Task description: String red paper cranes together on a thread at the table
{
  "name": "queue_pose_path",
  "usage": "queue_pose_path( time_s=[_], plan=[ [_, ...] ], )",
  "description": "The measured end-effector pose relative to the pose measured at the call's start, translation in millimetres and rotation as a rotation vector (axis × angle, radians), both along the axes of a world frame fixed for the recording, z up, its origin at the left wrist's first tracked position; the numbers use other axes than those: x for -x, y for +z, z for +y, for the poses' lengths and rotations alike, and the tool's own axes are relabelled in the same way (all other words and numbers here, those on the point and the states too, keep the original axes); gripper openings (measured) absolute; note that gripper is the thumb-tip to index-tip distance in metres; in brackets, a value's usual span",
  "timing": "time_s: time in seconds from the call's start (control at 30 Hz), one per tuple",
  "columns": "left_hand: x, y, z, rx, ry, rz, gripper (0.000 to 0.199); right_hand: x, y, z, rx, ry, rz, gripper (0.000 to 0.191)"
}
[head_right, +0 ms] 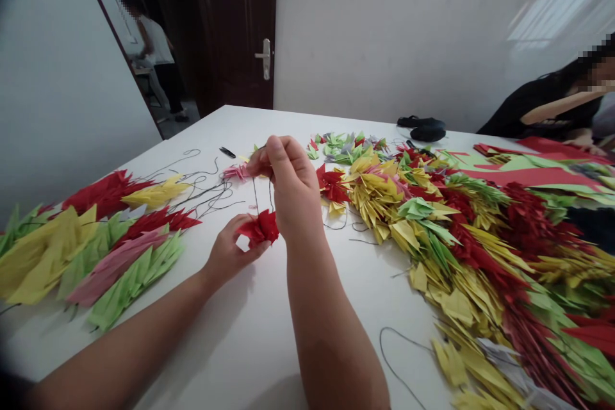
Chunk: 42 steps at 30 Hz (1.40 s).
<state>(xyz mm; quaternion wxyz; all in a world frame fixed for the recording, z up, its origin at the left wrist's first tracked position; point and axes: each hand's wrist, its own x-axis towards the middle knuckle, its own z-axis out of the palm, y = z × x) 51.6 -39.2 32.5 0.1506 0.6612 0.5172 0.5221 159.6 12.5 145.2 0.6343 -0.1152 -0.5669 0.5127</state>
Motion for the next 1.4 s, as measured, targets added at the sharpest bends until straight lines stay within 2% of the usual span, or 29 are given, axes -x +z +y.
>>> queue_pose_path(
  time_s=[0.27, 0.47, 0.6, 0.7, 0.87, 0.93, 1.13, 1.27, 1.4],
  plan=[
    [-5, -11.1, 3, 0.148, -0.051, -0.076, 0.049, 2, 2.0, -3, 0.009, 0.045, -0.020, 0.028],
    [-5, -5.7, 0, 0.233, -0.052, -0.067, 0.041, 0, 1.5, -1, 0.015, 0.027, -0.003, 0.027],
    [-1, -7.9, 0, 0.242, -0.072, -0.105, 0.046, -3, 2.6, 0, 0.034, 0.000, 0.002, 0.028],
    [-1, -12.4, 0, 0.275, -0.145, -0.194, 0.052, -4, 2.8, 1, 0.039, -0.016, 0.012, 0.028],
    [-2, -15.8, 1, 0.330, -0.346, -0.312, 0.049, -4, 2.6, 1, 0.042, -0.018, 0.006, 0.027],
    [-2, -15.9, 0, 0.337, -0.383, -0.332, 0.051, -4, 2.5, 1, 0.049, -0.024, 0.010, 0.028],
    [-1, -15.9, 0, 0.312, -0.249, -0.360, 0.049, -7, 1.7, 5, 0.061, -0.039, 0.019, 0.030],
    [1, -17.8, 1, 0.286, -0.279, -0.373, 0.049, -7, 1.4, 7, 0.066, -0.059, 0.010, 0.031],
    [2, -22.2, 1, 0.266, -0.246, -0.256, 0.067, -7, 1.8, 6, 0.065, -0.064, -0.002, 0.031]
  ],
)
